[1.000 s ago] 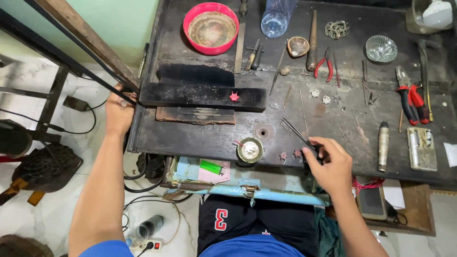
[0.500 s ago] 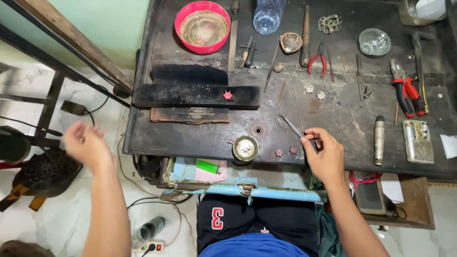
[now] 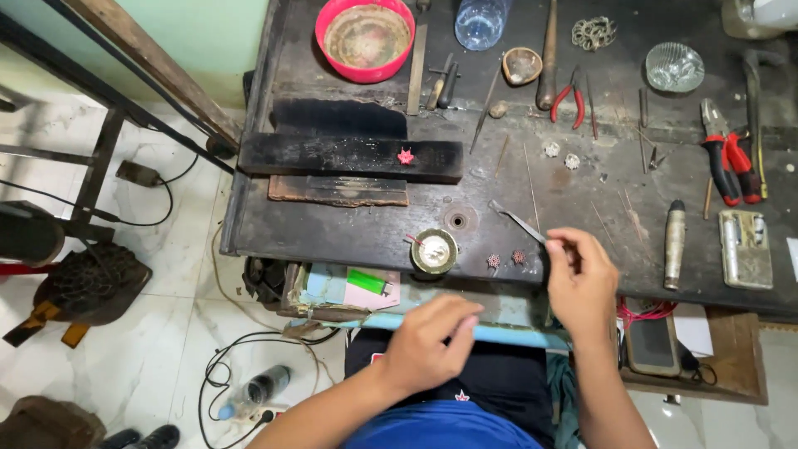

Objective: Soldering small metal jewelry components on a workbench using a gas torch and tweezers.

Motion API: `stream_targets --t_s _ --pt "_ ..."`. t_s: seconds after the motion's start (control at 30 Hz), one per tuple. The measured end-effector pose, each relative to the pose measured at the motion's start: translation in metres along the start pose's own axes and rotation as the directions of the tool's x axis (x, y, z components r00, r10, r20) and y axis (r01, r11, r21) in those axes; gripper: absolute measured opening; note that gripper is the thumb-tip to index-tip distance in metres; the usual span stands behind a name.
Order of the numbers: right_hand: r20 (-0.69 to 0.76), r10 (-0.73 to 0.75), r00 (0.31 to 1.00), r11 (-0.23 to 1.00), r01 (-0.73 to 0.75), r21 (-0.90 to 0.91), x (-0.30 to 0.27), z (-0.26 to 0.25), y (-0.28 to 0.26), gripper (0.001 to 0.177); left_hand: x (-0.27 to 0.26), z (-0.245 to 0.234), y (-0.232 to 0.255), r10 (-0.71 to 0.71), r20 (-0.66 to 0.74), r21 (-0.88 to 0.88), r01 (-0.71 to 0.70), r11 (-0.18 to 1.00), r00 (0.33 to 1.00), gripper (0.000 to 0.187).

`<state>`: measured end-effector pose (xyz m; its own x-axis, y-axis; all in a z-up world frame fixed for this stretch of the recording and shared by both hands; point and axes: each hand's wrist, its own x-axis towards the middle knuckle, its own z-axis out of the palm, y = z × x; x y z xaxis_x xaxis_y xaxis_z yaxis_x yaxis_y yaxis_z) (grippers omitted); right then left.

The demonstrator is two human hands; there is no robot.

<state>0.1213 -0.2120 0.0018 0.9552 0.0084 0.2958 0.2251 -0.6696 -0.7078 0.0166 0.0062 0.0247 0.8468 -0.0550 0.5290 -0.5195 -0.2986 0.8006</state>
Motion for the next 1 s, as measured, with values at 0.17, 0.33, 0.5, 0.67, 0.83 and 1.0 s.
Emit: stream_targets --t_s 0.17,0.33,0.5,0.67,0.83,1.0 --pt "0.129 0.011 0.992 0.991 0.006 -0.132 0.01 -0.004 0.014 0.018 -0.011 0.006 0.006 -0.023 0.173 -0.037 0.03 0.999 0.985 0.015" --pt "0.204 0.1 0.974 0.986 -0.07 -0.149 0.013 0.002 0.028 0.018 -0.022 -0.001 0.002 -0.085 0.266 0.021 0.082 0.996 0.96 0.015" --pt "-0.01 0.009 1.0 1.0 -0.009 -0.022 0.004 -0.005 0.01 0.01 -0.017 -0.005 0.007 -0.121 0.129 -0.034 0.126 0.991 0.984 0.014" --pt "-0.028 -0.208 0.978 0.968 0.209 0.138 -0.041 0.006 -0.077 0.007 -0.004 0.004 0.006 -0.364 0.015 -0.192 0.36 0.913 0.931 0.03" --pt "-0.092 -0.294 0.951 0.908 0.308 0.283 -0.067 0.036 -0.094 0.009 0.014 -0.008 -0.009 -0.54 -0.057 -0.268 0.509 0.818 0.84 0.024" --pt "-0.018 -0.282 0.959 0.936 0.28 0.215 -0.074 0.016 -0.031 0.007 0.061 -0.087 -0.043 -0.111 -0.024 0.281 0.113 0.953 0.994 0.029"
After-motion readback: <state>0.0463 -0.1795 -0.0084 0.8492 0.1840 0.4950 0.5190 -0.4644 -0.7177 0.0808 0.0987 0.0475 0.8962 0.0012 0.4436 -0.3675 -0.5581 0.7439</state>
